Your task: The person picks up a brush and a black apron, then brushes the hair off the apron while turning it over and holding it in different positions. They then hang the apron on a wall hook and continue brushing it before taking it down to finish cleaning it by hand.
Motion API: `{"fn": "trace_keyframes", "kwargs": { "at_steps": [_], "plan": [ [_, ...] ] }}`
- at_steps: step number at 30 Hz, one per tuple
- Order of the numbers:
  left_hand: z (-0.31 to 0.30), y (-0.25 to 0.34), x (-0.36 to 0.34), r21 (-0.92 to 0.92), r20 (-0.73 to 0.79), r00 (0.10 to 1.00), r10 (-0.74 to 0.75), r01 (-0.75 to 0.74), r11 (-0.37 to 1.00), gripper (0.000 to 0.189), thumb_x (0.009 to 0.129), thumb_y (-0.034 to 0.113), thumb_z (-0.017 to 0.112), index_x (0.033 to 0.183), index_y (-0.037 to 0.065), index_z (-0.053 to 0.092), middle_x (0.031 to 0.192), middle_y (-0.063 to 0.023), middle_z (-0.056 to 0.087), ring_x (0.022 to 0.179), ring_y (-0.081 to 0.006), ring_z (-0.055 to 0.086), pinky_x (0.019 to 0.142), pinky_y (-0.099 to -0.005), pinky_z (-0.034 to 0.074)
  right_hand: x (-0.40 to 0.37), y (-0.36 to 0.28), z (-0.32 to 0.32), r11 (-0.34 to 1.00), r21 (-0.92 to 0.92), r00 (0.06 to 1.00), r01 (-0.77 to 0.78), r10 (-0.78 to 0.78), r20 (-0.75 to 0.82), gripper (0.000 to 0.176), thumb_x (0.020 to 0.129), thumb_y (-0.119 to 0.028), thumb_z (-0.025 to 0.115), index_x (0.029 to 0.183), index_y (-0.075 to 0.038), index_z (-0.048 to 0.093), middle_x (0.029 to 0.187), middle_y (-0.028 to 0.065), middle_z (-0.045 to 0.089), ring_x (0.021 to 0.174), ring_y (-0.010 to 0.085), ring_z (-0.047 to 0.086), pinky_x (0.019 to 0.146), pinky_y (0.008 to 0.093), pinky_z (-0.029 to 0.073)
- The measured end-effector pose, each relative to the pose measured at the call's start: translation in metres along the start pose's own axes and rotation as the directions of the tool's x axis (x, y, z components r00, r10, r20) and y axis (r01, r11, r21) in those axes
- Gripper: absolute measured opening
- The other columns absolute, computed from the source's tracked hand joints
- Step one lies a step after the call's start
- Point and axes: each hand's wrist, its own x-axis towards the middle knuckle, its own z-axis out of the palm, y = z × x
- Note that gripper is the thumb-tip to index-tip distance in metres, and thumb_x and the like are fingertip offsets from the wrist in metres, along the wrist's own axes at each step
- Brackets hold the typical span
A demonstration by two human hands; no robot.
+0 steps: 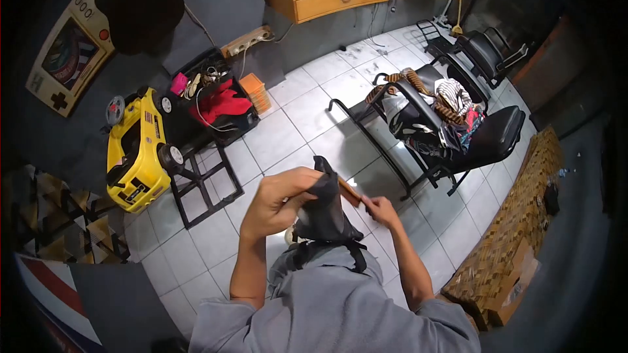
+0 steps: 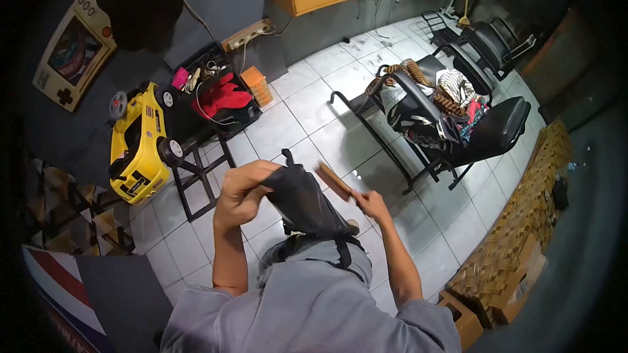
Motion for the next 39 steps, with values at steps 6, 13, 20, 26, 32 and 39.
{"fn": "trace_keyframes", "kwargs": {
  "at_steps": [6, 13, 20, 26, 32, 39],
  "plan": [
    [0.023, 0.0, 0.015, 0.02, 0.12, 0.991, -0.065, 0.063, 0.998, 0.028, 0.071, -0.015, 0.054, 0.096, -0.004, 0.059, 0.094, -0.0159, 0.062, 0.084, -0.0317, 0.062, 0.076, -0.0322, 0.05, -0.046, -0.118, -0.021, 0.533, 0.846, 0.899, 0.022, -0.381, 0.216, 0.054, 0.086, -0.056, 0.052, 0.064, -0.007, 0.052, 0.051, -0.0041, 0.039, 0.041, 0.0052, 0.03, 0.037, 0.0226, 0.019],
    [-0.003, -0.006, 0.005, 0.054, -0.129, 0.98, 0.155, -0.149, 0.987, 0.017, 0.073, -0.012, 0.056, 0.087, -0.004, 0.059, 0.086, -0.0159, 0.062, 0.08, -0.0286, 0.062, 0.074, -0.0308, 0.049, -0.012, 0.016, 0.033, 0.987, -0.148, 0.998, -0.064, 0.065, 0.007, 0.07, 0.081, -0.064, 0.053, 0.059, 0.002, 0.063, 0.053, 0.0115, 0.058, 0.052, 0.0242, 0.059, 0.052, 0.0384, 0.045],
    [-0.006, -0.008, 0.004, 0.025, -0.084, 0.992, 0.097, -0.095, 0.995, 0.018, 0.071, -0.013, 0.056, 0.088, -0.005, 0.058, 0.088, -0.0145, 0.061, 0.081, -0.0274, 0.06, 0.073, -0.0297, 0.048, -0.023, 0.082, 0.046, 0.906, -0.393, 0.988, -0.155, 0.136, -0.078, 0.061, 0.082, -0.059, 0.053, 0.081, -0.001, 0.07, 0.073, 0.0212, 0.065, 0.069, 0.0381, 0.065, 0.066, 0.0448, 0.051],
    [0.014, -0.014, 0.015, 0.079, 0.06, 0.996, 0.067, -0.071, 0.994, 0.027, 0.067, -0.015, 0.056, 0.091, -0.003, 0.057, 0.09, -0.0131, 0.06, 0.087, -0.0312, 0.058, 0.076, -0.0329, 0.048, -0.079, -0.125, -0.005, 0.493, 0.86, 0.962, 0.135, -0.274, 0.006, 0.057, 0.089, -0.059, 0.043, 0.075, -0.004, 0.049, 0.05, -0.0045, 0.034, 0.038, 0.0052, 0.027, 0.035, 0.0224, 0.02],
    [0.003, -0.012, 0.017, 0.054, -0.043, 0.987, 0.154, -0.152, 0.987, 0.025, 0.065, -0.015, 0.055, 0.087, -0.003, 0.06, 0.085, -0.0122, 0.062, 0.082, -0.0312, 0.059, 0.075, -0.0347, 0.048, -0.051, -0.084, 0.018, 0.739, 0.672, 0.98, 0.049, -0.166, 0.112, 0.051, 0.091, -0.05, 0.049, 0.068, -0.005, 0.052, 0.051, -0.0047, 0.038, 0.04, 0.0058, 0.03, 0.037, 0.0224, 0.023],
    [-0.009, -0.014, 0.01, -0.087, -0.014, 0.969, 0.246, -0.247, 0.965, 0.014, 0.069, -0.011, 0.059, 0.082, -0.005, 0.06, 0.082, -0.0133, 0.062, 0.077, -0.0302, 0.058, 0.074, -0.0388, 0.049, -0.055, 0.064, 0.055, 0.796, -0.527, 0.953, -0.298, 0.213, -0.216, 0.055, 0.081, -0.055, 0.058, 0.08, 0.0, 0.069, 0.067, 0.0204, 0.063, 0.062, 0.0364, 0.064, 0.062, 0.0459, 0.049]
  ]
}}
